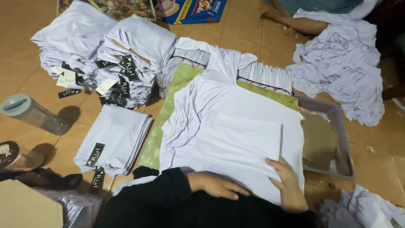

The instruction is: The person folds white shirts on a green mat using a cardboard template. They place the template on the shirt, fold the sides and bottom over it, remove the template, and then fold the shirt in half before stacking it.

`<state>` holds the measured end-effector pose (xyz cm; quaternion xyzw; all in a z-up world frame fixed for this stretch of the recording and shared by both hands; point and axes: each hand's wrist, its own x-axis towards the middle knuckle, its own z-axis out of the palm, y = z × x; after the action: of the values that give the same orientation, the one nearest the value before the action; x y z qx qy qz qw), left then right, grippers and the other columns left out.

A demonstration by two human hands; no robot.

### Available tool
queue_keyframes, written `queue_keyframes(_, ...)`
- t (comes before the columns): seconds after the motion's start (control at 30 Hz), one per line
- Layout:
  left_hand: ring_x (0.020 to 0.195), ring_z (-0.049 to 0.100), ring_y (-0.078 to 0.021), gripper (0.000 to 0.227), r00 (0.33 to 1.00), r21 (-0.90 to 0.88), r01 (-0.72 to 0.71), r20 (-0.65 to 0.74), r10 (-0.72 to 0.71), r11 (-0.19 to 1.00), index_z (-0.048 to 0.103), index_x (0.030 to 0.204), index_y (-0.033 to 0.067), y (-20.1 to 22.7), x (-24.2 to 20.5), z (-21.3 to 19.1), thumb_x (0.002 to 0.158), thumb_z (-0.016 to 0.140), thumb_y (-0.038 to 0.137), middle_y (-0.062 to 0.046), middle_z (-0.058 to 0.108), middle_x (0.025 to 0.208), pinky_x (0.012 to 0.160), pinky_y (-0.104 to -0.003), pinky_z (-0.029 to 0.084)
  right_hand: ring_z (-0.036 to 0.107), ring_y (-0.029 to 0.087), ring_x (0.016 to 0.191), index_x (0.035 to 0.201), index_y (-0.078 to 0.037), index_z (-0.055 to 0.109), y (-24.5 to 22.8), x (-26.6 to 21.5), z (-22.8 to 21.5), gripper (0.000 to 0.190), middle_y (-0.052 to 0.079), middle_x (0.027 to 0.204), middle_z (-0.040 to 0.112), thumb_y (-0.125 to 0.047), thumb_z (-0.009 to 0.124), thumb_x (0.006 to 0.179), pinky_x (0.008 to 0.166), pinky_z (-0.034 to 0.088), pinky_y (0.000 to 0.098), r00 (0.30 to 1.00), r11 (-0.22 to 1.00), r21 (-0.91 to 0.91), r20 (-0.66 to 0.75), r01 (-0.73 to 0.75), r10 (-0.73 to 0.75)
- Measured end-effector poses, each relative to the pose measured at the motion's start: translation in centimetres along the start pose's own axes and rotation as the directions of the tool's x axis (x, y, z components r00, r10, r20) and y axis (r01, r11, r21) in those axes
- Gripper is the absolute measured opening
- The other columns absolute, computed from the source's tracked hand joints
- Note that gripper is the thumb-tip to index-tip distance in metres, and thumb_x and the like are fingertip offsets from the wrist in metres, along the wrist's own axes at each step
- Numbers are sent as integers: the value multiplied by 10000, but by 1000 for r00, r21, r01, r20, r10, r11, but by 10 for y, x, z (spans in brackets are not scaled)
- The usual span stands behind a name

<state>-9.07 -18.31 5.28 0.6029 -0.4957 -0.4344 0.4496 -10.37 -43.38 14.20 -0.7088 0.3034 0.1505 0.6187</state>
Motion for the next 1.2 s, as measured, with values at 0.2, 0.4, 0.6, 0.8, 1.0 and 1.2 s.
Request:
queue_keyframes(0.2, 1432, 441, -276, 619, 794, -552, -250, -587, -158, 796, 381, 1521, 42, -55, -20, -7, 973, 567, 261, -128, 413, 1604, 1168, -434, 397, 638, 328, 1053, 1390, 36, 596, -6, 8, -27, 462, 207, 1188, 674, -56, 593, 938, 891, 478, 406, 995, 982, 165, 21, 89, -94)
queue_keyframes(0.4, 1326, 527, -320, 580, 558, -621, -754, -777, -290, 214, 511, 1448, 88, -42, -22, -57, 981, 599, 420, -143, 573, 1396, 1174, -463, 393, 582, 307, 1138, 1353, -2, 587, 3, 10, -54, 497, 154, 1253, 622, -82, 649, 867, 973, 405, 398, 993, 996, 82, -120, 30, -20)
queue_keyframes(0.6, 1379, 527, -271, 641, 404, -439, -898, -845, -350, 24, 403, 1595, 253, 10, -38, -59, 986, 410, 452, -106, 542, 1522, 1174, -414, 393, 603, 304, 1064, 1315, -16, 595, 12, 17, -51, 468, 163, 1168, 642, -98, 659, 859, 933, 414, 386, 993, 993, 92, -104, 71, -62)
queue_keyframes(0.8, 1172, 685, -317, 716, 400, -453, -863, -883, -244, 223, 504, 1525, 106, -59, -42, -61, 1014, 338, 580, -220, 686, 1267, 1038, -464, 547, 622, 337, 1113, 1375, -3, 596, 35, 67, -66, 604, 190, 1217, 671, -179, 708, 808, 980, 442, 404, 996, 997, -66, -77, 34, -39)
queue_keyframes(1.0, 1075, 690, -253, 757, 264, -409, -722, -909, -324, 558, 765, 1105, -3, -94, -63, -78, 1071, 268, 567, -160, 765, 1087, 1033, -337, 465, 649, 383, 1063, 1360, 34, 620, 66, 88, -63, 591, 235, 1186, 698, -134, 720, 803, 933, 499, 452, 997, 996, 54, 33, 65, -67)
queue_keyframes(1.2, 1208, 670, -199, 401, 322, -430, -345, -889, -325, 834, 750, 1186, 90, -15, -83, -73, 975, 574, 382, -76, 744, 1249, 1089, -350, 488, 658, 356, 948, 1305, 45, 642, 63, 76, -48, 487, 224, 1116, 708, -43, 705, 830, 837, 502, 415, 990, 972, 217, 86, 95, -116)
